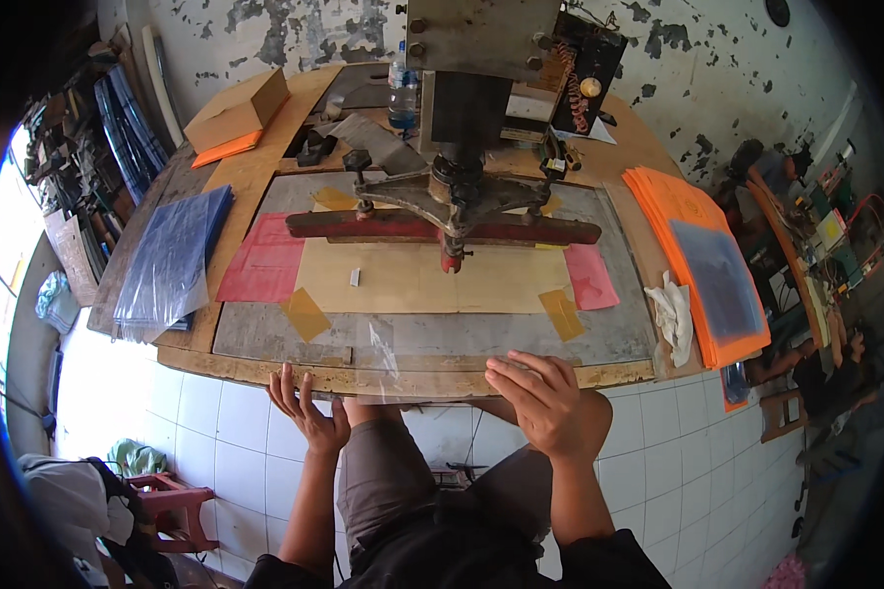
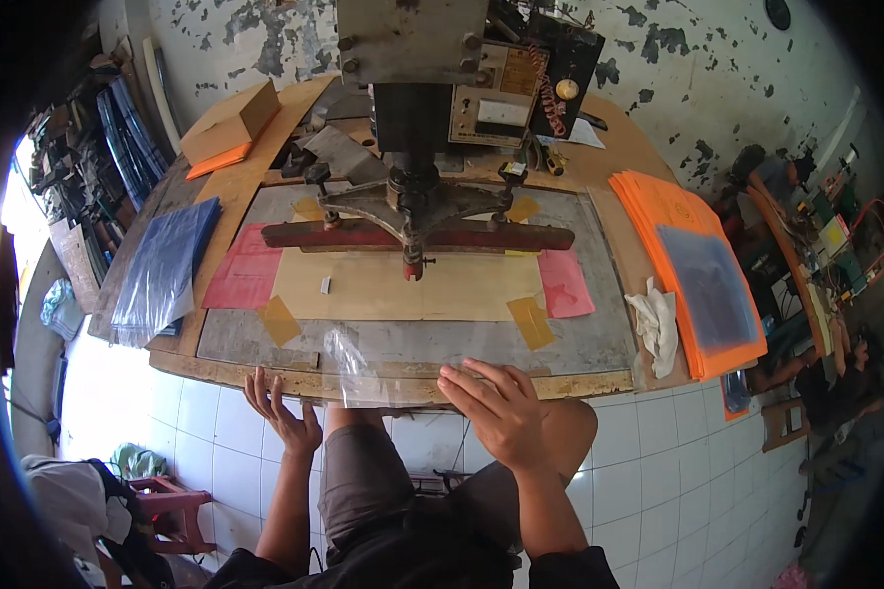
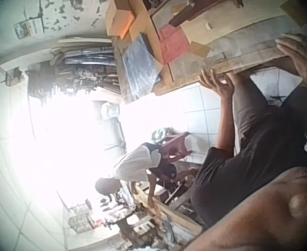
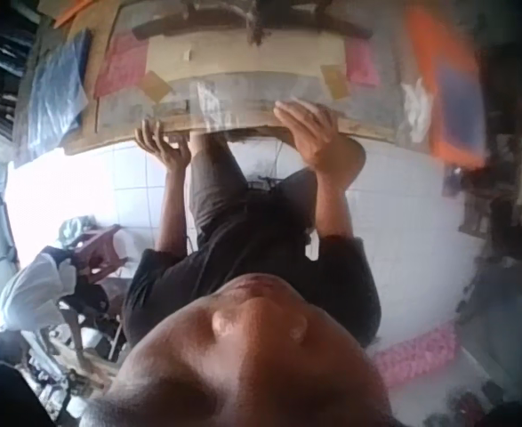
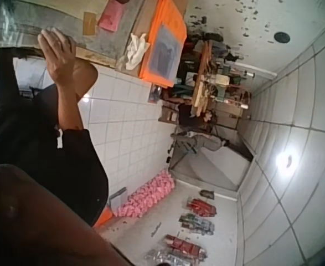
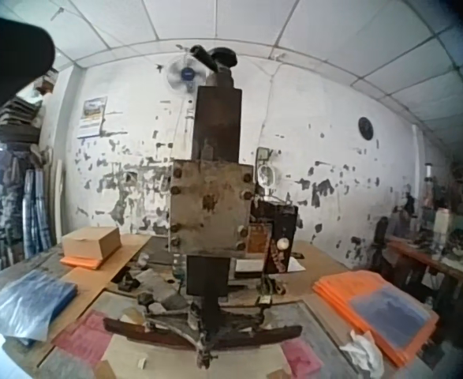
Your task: The person wipes a industrial printing or stamping workstation using a white cloth, cleaning various surfaces and components by hand.
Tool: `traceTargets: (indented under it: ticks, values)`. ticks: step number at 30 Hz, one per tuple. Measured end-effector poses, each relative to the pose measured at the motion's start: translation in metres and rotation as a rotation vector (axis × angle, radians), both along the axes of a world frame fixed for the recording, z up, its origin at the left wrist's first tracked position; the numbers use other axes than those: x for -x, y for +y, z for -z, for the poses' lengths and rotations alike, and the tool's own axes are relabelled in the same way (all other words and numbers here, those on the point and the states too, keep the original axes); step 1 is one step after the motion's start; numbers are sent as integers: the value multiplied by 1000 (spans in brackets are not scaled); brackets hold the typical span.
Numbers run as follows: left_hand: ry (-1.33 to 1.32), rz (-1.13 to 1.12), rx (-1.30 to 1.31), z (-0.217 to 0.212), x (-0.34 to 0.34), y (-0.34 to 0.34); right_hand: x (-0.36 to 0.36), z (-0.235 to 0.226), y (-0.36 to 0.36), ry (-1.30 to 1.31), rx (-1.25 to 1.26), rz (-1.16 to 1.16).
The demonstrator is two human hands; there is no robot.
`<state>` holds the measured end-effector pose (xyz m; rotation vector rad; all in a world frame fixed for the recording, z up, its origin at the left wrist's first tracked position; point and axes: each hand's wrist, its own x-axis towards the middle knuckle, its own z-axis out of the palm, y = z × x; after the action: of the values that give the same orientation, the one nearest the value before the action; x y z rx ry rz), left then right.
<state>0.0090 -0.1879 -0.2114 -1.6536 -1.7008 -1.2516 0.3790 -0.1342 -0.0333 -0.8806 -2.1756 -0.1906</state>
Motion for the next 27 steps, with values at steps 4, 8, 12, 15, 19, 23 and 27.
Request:
traceTargets:
  ticks: [4, 8, 12, 15, 19, 23, 27]
  values:
    - [3, -17, -40, 4, -3, 4, -5, -9, -8, 8, 17, -12]
    - [6, -52, 27, -14, -3, -7, -35, -20, -21, 30, 157, -70]
    - [-68, -24, -15, -77, -1, -4, -88, -30, -43, 39, 414, -119]
    - [-9, 271, 173, -127, -6, 14, -121, -47, -43, 152, 772, -161]
    - [37, 483, 328, -171, -37, 46, -177, -13, 13, 87, 443, 460]
    - [49, 635, 444, -171, -59, 57, -244, 14, 81, -41, 328, 745]
    - [141, 582, 533, -157, -70, 40, -251, 17, 104, -99, 424, 765]
